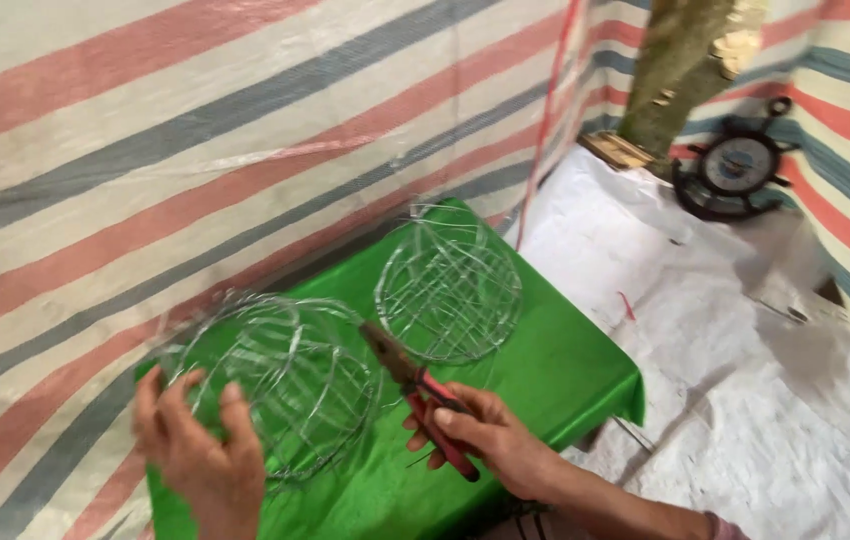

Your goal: Assembling and shaping wire mesh structures using pliers to cut and trim wires.

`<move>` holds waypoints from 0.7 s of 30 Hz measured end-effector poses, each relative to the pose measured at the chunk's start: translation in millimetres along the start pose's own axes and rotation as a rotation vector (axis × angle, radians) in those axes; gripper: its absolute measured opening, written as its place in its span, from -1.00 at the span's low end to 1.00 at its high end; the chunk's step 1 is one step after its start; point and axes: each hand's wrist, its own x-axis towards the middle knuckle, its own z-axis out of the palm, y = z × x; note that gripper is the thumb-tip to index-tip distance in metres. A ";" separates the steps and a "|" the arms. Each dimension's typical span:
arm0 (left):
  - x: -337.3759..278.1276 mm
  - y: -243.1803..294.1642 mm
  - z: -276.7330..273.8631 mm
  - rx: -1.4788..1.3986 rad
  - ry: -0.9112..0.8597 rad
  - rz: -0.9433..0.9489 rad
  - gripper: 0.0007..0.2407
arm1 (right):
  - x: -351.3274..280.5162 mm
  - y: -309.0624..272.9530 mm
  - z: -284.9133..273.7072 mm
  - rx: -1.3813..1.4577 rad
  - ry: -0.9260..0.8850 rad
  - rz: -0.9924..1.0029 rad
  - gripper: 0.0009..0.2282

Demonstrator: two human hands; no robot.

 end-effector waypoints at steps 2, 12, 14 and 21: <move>4.2 0.1 5.2 0.034 0.061 0.037 -0.68 | 0.6 -1.2 -1.9 0.037 -0.011 0.011 -0.66; 15.4 6.2 8.5 0.079 0.139 0.009 -0.57 | 17.9 -9.7 2.0 0.244 -0.044 0.120 -0.66; 19.1 13.1 6.9 0.108 0.152 0.021 -0.53 | 18.1 -9.7 4.1 0.245 -0.061 0.146 -0.66; 45.8 54.0 -5.0 0.269 0.176 0.659 -0.82 | 28.6 -5.1 7.7 0.310 -0.082 0.224 -0.72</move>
